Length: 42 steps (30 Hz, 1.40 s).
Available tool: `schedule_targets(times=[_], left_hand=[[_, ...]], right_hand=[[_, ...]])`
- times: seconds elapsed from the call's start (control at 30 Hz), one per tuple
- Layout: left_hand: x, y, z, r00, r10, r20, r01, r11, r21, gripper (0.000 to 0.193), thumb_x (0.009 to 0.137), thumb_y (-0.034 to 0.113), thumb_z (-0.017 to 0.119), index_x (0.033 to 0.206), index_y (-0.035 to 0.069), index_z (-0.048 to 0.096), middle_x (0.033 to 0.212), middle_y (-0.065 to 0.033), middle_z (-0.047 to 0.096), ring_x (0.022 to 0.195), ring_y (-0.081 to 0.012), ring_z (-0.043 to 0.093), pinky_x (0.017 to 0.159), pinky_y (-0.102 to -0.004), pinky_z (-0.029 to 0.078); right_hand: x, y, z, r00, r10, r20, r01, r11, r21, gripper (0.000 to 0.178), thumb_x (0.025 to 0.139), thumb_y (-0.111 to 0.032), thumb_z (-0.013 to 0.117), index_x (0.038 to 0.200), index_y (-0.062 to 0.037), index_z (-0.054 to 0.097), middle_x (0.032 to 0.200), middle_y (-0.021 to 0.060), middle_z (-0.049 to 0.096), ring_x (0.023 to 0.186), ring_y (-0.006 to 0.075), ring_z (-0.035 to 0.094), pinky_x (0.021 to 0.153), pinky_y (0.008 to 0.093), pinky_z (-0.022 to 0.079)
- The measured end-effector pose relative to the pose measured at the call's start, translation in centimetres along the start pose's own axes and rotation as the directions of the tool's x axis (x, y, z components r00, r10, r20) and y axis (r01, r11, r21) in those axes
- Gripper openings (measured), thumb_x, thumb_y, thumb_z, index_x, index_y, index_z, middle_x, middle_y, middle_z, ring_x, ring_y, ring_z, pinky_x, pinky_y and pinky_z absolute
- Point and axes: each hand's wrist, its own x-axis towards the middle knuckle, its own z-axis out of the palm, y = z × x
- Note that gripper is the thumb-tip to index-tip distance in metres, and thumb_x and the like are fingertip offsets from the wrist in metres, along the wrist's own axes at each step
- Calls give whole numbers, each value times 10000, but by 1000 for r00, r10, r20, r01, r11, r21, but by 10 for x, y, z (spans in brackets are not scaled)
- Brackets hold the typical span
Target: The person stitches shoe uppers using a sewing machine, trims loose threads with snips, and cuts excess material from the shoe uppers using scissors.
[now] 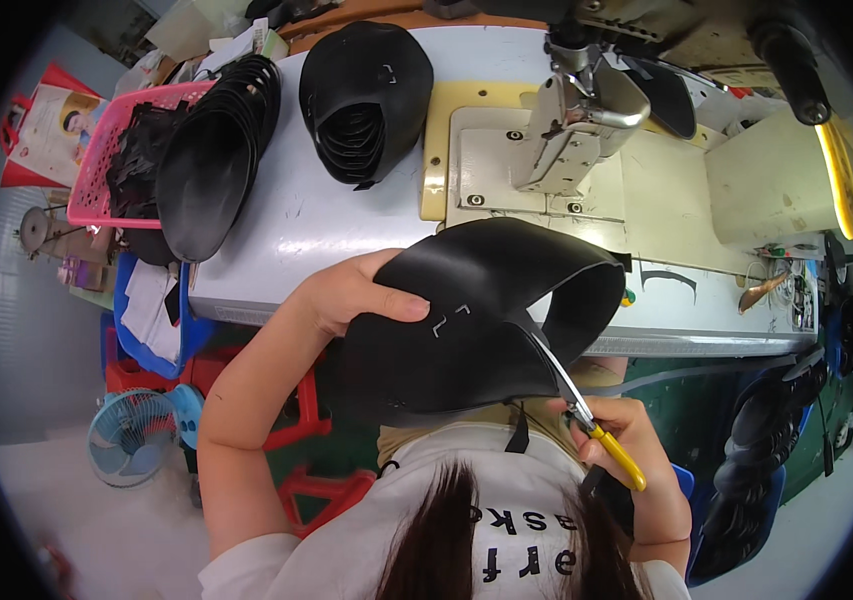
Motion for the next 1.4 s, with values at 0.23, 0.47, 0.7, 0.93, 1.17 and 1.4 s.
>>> schedule_targets(times=[0.23,0.47,0.7,0.93,1.17,1.4], left_hand=[[0,-9,9,999,8,-31,-10,999,-42,514,713,45,657,1178,-36,453,1065,-130,562,939,-181,564,820,-305,455],[-1,-4,21,984,-50,-170,70,991,113,540,718,29,656,1204,-34,429,1054,-119,571,937,-169,566,823,-297,454],[-1,4,30,975,-74,-208,115,975,192,541,716,47,665,1199,-35,435,1045,-107,575,923,-157,564,819,-285,451],[4,16,44,954,-132,-271,209,937,281,541,710,87,685,1185,-33,456,1059,-100,566,942,-149,539,836,-270,422],[10,32,57,960,-242,-140,276,899,339,569,701,132,680,1204,-9,457,1057,-90,564,942,-149,535,840,-261,412],[18,25,46,941,-322,-110,336,832,441,598,676,147,681,1213,7,459,1077,-106,559,966,-164,535,848,-256,408]], right_hand=[[-3,0,-6,998,-44,-34,41,995,-92,556,645,-285,756,1070,21,570,757,3,516,665,65,449,612,197,356],[-2,-6,-9,999,6,-36,-12,986,-164,521,634,-191,768,1071,14,572,908,83,615,815,105,518,760,232,411],[-9,-15,-12,999,2,-38,-10,975,-220,509,626,-204,772,1039,24,583,834,73,616,735,107,510,700,232,420],[-12,-16,-18,995,-100,-25,83,922,-378,566,619,-376,760,1024,-10,608,607,-21,416,567,56,354,498,212,265],[-15,-33,-27,992,-112,61,127,818,-562,479,589,-213,781,966,12,589,695,138,538,566,205,415,572,261,408],[-19,-53,-27,979,-131,153,201,691,-694,476,586,-213,780,971,-5,593,733,128,580,578,245,434,569,254,412]])
